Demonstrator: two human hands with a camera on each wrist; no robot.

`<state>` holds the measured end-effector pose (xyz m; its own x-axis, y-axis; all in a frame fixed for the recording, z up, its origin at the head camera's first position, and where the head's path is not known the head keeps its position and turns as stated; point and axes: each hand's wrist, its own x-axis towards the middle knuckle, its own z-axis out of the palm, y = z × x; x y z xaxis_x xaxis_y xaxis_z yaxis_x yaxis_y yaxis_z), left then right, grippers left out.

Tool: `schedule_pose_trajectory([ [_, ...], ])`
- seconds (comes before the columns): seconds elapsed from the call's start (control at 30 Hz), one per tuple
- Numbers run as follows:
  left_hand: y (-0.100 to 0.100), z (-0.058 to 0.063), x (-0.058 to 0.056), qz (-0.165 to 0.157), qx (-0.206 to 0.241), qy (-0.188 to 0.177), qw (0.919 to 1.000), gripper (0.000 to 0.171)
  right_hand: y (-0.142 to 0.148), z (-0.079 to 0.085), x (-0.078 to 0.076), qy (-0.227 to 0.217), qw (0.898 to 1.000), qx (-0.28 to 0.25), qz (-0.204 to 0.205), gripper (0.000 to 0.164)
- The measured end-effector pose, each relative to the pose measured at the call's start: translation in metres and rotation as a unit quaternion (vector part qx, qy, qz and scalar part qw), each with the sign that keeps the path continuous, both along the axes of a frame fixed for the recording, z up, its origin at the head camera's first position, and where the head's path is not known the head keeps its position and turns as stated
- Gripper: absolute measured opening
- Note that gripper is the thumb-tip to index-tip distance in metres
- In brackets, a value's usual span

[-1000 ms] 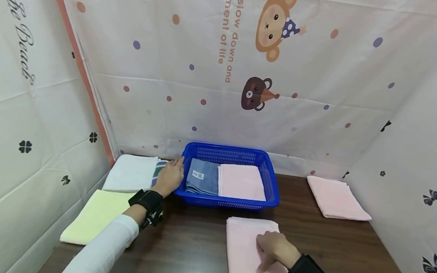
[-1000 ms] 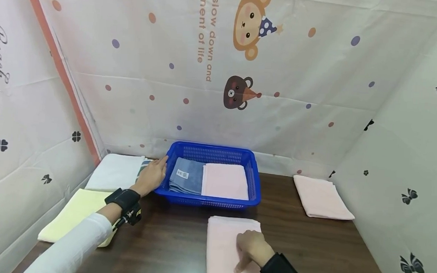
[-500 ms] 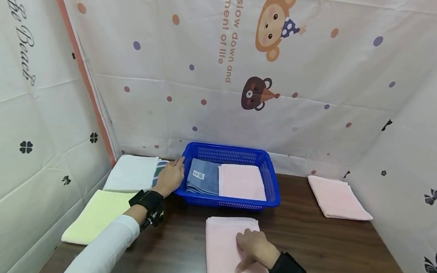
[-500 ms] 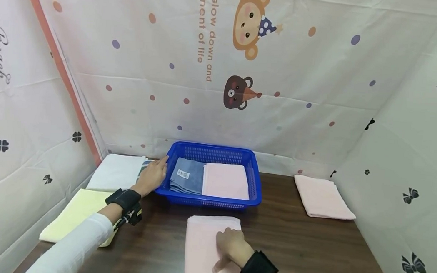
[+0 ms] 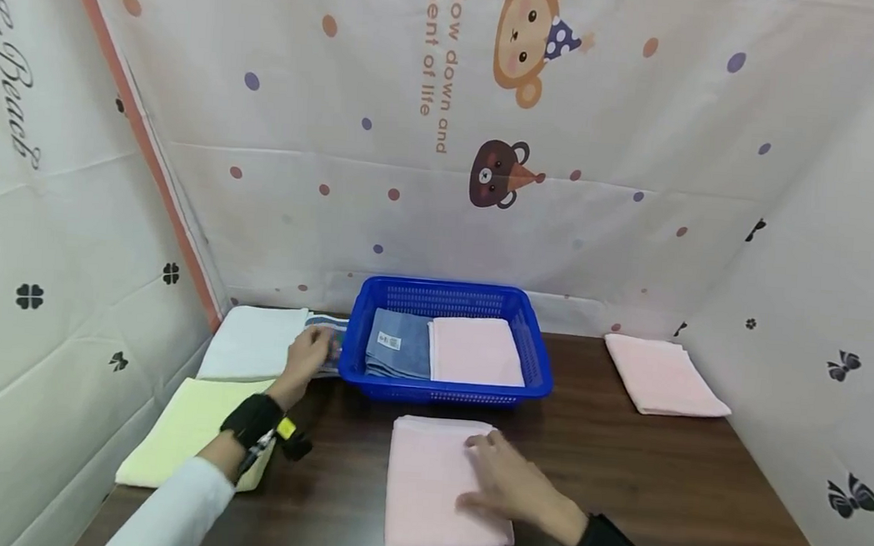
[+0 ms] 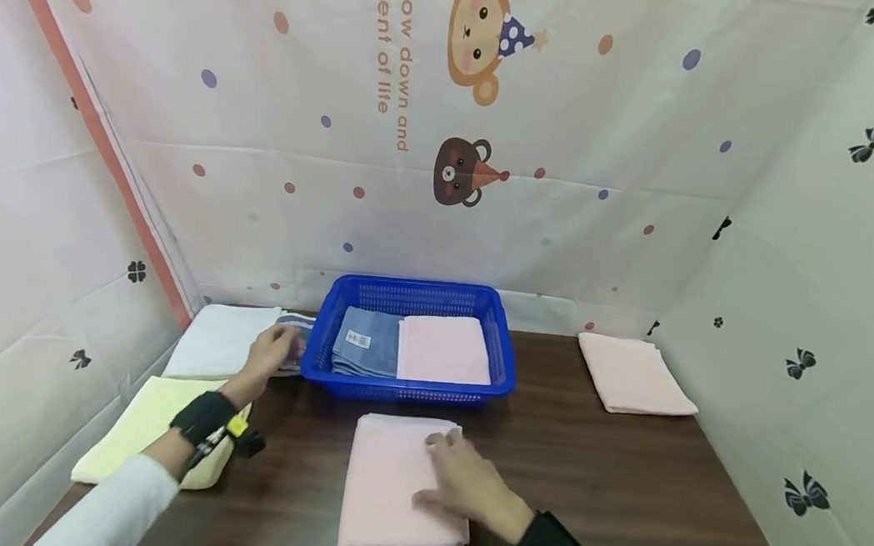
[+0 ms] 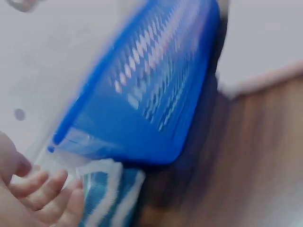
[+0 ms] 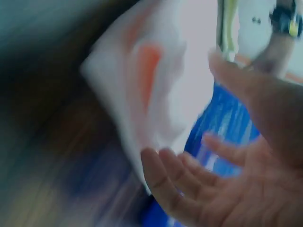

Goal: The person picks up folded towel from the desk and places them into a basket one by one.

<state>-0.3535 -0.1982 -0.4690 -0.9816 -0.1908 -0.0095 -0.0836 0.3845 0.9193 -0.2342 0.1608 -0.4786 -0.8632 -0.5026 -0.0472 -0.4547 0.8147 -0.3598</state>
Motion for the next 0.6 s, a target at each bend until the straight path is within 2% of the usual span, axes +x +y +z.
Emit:
schedule_pose_trajectory([
  [0.07,-0.007,-0.006,0.024,-0.041,0.066,-0.061,0.9951,0.032,0.014,-0.001,0.0,-0.009,0.999,-0.036,-0.027,0.063],
  [0.13,-0.009,-0.014,0.05,-0.111,0.101,-0.118,0.9816,0.033,0.025,-0.004,0.002,-0.04,0.996,-0.064,-0.048,0.049],
  [0.2,-0.004,-0.024,0.074,-0.188,0.102,-0.164,0.963,0.034,0.032,-0.008,0.003,-0.062,0.994,-0.078,-0.044,0.038],
  [0.27,0.006,-0.03,0.096,-0.252,0.094,-0.198,0.9427,0.036,0.032,-0.013,0.005,-0.079,0.992,-0.097,-0.031,0.032],
  [0.33,0.019,-0.033,0.112,-0.288,0.094,-0.226,0.9258,0.036,0.028,-0.017,0.005,-0.074,0.991,-0.11,-0.023,0.031],
  [0.37,0.026,-0.033,0.118,-0.297,0.094,-0.235,0.9206,0.037,0.025,-0.017,0.004,-0.067,0.991,-0.111,-0.022,0.032],
  [0.43,0.039,-0.032,0.125,-0.304,0.092,-0.243,0.9167,0.04,0.018,-0.016,0.002,-0.062,0.992,-0.106,-0.035,0.032],
  [0.47,0.044,-0.032,0.127,-0.301,0.088,-0.243,0.9179,0.041,0.014,-0.015,0.001,-0.062,0.992,-0.1,-0.045,0.032],
  [0.6,0.056,-0.031,0.13,-0.274,0.083,-0.222,0.9322,0.04,0.001,-0.013,-0.004,-0.08,0.991,-0.08,-0.067,0.034],
])
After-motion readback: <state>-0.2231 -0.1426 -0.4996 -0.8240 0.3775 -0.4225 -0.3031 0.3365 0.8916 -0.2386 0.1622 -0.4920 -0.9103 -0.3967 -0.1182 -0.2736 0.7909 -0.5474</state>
